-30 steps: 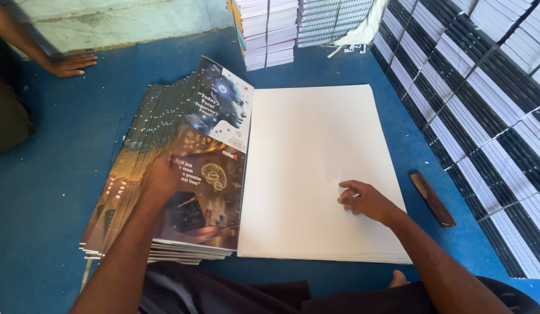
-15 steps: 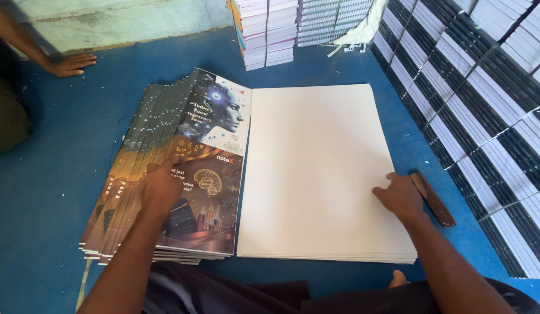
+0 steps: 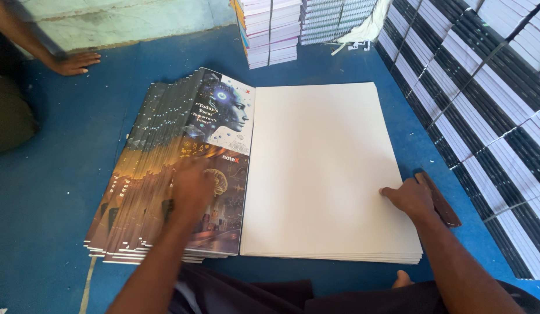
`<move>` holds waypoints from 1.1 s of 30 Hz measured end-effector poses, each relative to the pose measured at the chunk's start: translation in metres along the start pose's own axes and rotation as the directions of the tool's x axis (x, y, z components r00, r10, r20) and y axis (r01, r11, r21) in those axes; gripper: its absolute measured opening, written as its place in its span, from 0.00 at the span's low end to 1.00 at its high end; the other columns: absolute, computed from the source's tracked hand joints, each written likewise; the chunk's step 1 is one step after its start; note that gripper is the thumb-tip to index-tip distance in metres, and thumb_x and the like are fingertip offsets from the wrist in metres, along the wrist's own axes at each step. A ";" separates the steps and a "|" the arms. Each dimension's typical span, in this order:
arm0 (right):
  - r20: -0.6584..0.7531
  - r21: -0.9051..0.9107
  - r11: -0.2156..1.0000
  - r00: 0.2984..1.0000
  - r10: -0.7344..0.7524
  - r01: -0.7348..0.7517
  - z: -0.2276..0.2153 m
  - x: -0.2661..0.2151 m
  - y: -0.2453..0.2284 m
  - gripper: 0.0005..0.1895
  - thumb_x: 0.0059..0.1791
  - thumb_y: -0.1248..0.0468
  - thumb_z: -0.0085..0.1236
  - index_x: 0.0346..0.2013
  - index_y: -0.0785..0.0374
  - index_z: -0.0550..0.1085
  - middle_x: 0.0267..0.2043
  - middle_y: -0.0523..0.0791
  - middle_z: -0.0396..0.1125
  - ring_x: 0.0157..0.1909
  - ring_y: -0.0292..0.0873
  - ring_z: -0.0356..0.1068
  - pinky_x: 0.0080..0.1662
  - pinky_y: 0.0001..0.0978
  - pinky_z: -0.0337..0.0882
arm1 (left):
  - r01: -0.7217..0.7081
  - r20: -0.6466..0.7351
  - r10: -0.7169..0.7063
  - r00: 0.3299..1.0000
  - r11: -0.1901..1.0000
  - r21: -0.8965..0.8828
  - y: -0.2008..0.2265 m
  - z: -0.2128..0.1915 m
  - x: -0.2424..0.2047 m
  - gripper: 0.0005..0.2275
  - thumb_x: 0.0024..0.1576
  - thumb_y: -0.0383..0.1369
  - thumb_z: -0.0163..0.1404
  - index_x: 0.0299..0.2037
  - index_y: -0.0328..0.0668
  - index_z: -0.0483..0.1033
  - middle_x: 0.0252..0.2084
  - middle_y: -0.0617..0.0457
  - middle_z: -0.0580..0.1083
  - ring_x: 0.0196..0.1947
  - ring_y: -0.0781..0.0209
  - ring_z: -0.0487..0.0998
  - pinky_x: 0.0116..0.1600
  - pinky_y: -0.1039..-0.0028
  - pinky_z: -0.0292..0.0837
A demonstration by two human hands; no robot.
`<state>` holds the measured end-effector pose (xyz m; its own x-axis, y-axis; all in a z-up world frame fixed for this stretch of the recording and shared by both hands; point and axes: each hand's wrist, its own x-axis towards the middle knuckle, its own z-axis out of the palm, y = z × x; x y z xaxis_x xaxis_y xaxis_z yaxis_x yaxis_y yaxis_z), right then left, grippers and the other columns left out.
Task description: The person inserts a printed cover sheet into a stack of blank pages, folds it over the spine, and uses a wooden block to press and crease the fold. The person repeats this process for multiple book units.
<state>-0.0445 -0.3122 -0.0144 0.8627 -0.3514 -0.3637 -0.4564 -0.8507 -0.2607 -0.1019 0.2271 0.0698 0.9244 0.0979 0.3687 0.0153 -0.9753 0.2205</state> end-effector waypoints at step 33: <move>0.069 0.525 0.836 0.987 0.144 -0.159 0.000 -0.013 -0.006 0.45 0.49 0.44 0.62 0.63 0.83 0.66 0.57 0.65 0.69 0.54 0.59 0.73 0.51 0.46 0.73 | 0.503 0.535 -0.189 0.824 0.679 -0.534 0.077 0.048 -0.051 0.31 0.52 0.33 0.59 0.66 0.34 0.65 0.64 0.36 0.70 0.65 0.46 0.71 0.67 0.64 0.66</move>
<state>-0.0530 -0.3025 -0.0078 0.7706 -0.4427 -0.4584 -0.6332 -0.4503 -0.6296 -0.1296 0.1371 0.0242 0.9622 0.1592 -0.2209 0.2717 -0.5072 0.8179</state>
